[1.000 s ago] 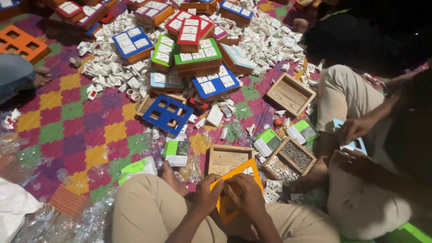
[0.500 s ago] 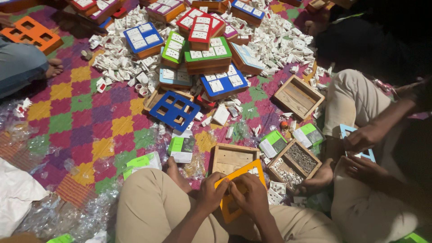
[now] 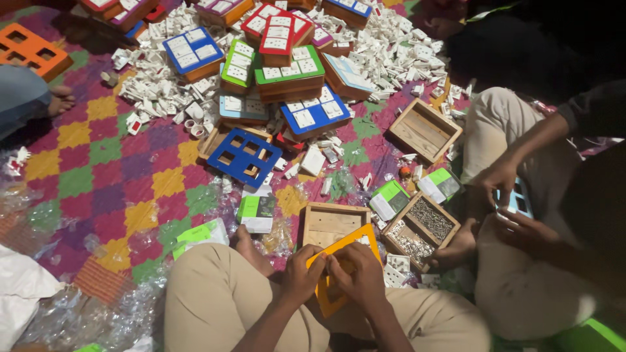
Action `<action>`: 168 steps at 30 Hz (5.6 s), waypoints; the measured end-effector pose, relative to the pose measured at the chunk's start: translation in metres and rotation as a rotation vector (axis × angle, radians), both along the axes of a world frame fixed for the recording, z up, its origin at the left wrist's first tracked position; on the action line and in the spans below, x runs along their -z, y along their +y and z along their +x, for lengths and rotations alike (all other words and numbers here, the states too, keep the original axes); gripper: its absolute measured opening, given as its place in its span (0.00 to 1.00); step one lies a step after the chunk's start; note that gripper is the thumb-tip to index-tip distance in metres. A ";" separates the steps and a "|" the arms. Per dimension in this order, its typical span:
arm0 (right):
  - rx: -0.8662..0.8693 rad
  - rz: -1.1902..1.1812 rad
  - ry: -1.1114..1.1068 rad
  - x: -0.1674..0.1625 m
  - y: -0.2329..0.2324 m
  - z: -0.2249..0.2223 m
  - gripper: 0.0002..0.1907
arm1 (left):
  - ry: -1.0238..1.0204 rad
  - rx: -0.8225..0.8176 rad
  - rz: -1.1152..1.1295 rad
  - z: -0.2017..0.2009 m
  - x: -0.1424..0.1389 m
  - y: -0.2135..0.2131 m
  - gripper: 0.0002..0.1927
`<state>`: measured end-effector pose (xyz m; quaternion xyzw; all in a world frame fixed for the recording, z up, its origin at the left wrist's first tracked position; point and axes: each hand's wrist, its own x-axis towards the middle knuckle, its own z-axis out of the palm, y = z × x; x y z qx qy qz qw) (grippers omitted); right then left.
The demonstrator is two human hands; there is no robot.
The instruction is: The person sits cross-legged on the floor and attaches white switch and socket modules to a colored wooden board, picking small screws from a wooden box and threading them by hand to fasten the modules into the board cutouts, working on the board resting on their lap.
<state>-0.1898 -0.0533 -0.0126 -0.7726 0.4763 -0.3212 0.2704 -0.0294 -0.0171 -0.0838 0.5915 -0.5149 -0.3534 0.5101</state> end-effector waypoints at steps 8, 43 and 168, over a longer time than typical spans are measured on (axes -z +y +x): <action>-0.034 -0.141 -0.008 -0.003 -0.007 0.014 0.06 | 0.248 -0.074 0.106 0.002 0.034 -0.013 0.11; 0.087 -0.292 -0.190 -0.021 0.012 0.047 0.16 | 0.506 0.006 0.020 0.028 -0.048 -0.012 0.12; -1.115 0.532 0.317 -0.169 0.001 0.136 0.34 | 0.647 -0.305 0.041 0.072 -0.029 0.034 0.09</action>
